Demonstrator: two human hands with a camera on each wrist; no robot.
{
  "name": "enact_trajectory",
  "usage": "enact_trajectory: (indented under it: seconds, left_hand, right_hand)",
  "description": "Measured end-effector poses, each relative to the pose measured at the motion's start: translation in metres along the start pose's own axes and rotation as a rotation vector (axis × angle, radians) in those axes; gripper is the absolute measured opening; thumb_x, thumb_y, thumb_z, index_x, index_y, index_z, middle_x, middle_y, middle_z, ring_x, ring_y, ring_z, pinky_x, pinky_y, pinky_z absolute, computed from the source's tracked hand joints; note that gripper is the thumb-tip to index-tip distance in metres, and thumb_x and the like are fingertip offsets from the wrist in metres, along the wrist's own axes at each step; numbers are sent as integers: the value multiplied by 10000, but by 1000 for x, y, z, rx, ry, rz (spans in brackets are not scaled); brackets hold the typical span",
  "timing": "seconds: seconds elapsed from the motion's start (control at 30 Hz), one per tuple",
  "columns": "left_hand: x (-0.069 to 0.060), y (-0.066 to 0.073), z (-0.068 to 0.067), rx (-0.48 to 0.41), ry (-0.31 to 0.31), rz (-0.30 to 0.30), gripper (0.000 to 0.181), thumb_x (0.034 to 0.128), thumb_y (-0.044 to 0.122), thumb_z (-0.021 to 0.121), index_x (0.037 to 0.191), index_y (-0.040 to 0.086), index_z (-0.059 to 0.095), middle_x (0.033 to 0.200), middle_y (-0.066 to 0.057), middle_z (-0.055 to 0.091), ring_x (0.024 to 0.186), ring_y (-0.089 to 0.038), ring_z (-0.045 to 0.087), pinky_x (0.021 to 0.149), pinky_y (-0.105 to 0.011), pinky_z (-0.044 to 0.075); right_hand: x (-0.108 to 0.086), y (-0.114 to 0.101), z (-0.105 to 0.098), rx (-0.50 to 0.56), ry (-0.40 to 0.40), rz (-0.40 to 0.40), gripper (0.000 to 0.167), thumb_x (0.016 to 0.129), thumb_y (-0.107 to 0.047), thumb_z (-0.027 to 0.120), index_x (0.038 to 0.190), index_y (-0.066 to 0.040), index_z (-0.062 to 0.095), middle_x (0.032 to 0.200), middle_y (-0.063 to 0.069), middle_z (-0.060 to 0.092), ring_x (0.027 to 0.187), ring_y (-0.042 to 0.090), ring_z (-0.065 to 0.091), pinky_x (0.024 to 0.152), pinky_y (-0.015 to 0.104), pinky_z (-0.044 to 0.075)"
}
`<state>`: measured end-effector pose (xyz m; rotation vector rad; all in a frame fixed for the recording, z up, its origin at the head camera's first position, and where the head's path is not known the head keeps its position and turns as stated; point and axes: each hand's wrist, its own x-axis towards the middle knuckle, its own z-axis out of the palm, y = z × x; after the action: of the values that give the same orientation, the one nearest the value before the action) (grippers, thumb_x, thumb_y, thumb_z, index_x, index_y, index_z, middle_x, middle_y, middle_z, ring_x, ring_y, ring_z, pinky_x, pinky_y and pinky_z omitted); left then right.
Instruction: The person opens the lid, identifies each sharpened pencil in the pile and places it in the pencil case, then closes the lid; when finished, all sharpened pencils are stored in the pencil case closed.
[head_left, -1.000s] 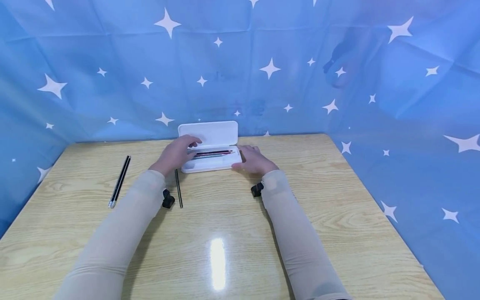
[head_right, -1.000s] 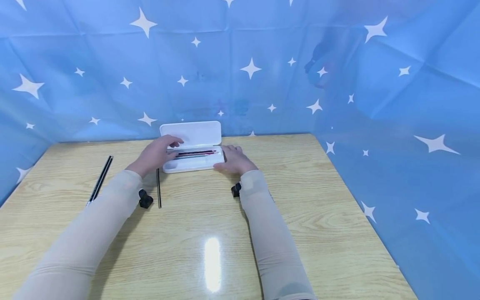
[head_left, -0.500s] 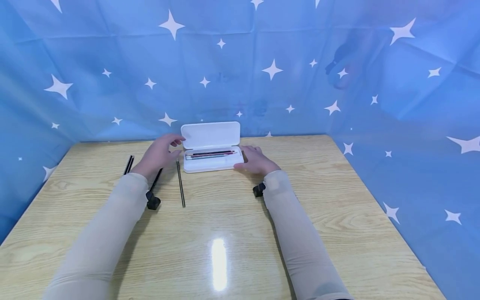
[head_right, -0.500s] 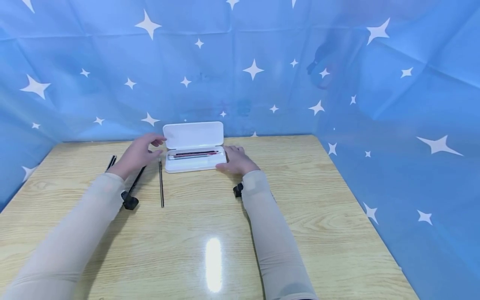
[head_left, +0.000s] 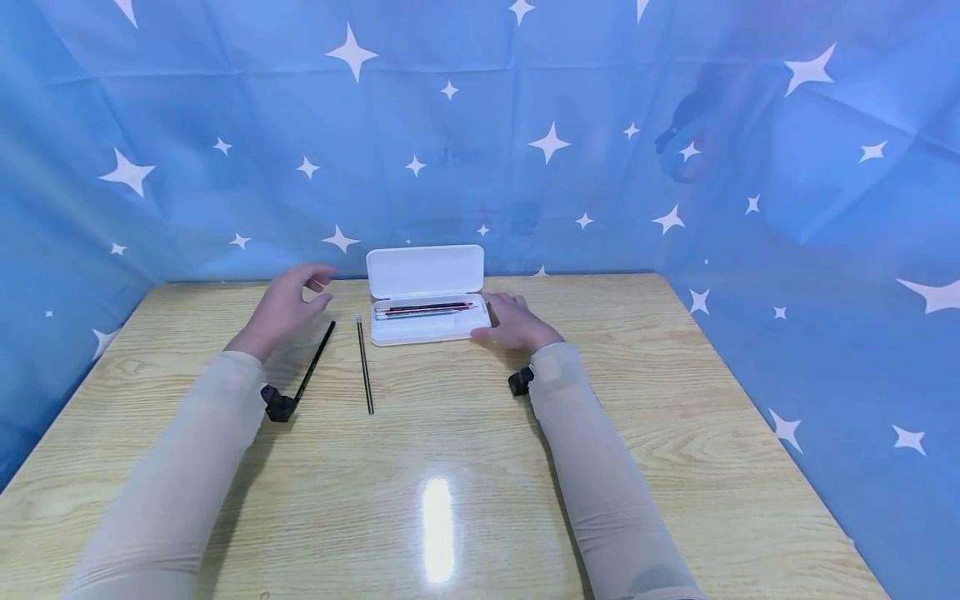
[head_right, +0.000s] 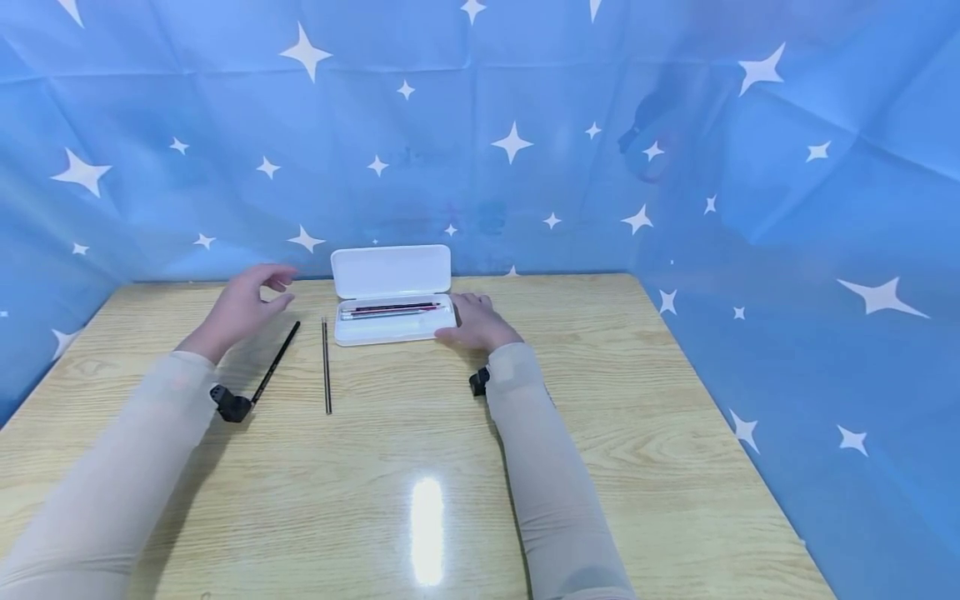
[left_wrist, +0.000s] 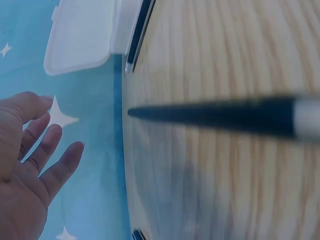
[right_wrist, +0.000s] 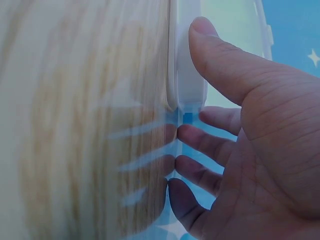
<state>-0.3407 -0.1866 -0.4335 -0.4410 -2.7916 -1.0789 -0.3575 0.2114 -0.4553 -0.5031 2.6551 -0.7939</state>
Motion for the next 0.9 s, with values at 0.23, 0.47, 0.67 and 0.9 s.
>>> enact_trajectory:
  seconds: [0.23, 0.47, 0.67, 0.9]
  left_hand:
    - [-11, -14, -12, -25, 27, -13, 481, 996, 35, 610, 1464, 43, 504, 1292, -225, 551, 1174, -393, 541, 951, -571, 457]
    - [-22, -27, -21, -10, 72, -36, 435, 1003, 51, 600, 1421, -24, 510, 1274, -267, 558, 1148, -419, 559, 918, -579, 469]
    - [-31, -37, -27, -8, 93, -49, 428, 984, 28, 616, 1397, -37, 525, 1244, -275, 574, 1133, -432, 564, 926, -580, 456]
    - [-39, -49, -34, -3, 97, -99, 407, 1047, 151, 556, 1413, -21, 516, 1250, -267, 569, 1147, -443, 561, 921, -589, 470]
  right_hand:
    - [1, 3, 1, -12, 0, 3, 866, 991, -450, 644, 1641, -151, 155, 1681, 100, 166, 1542, 361, 29, 1219, 559, 174]
    - [2, 3, 2, 3, 8, 6, 865, 987, -444, 652, 1641, -160, 162, 1683, 96, 159, 1543, 359, 21, 1214, 567, 180]
    - [1, 3, 2, 1, 10, 2, 864, 984, -440, 659, 1640, -167, 169, 1678, 93, 174, 1541, 360, 31, 1210, 569, 191]
    - [2, 3, 2, -7, 13, -1, 853, 989, -441, 648, 1638, -154, 175, 1676, 101, 180, 1540, 366, 39, 1213, 566, 183]
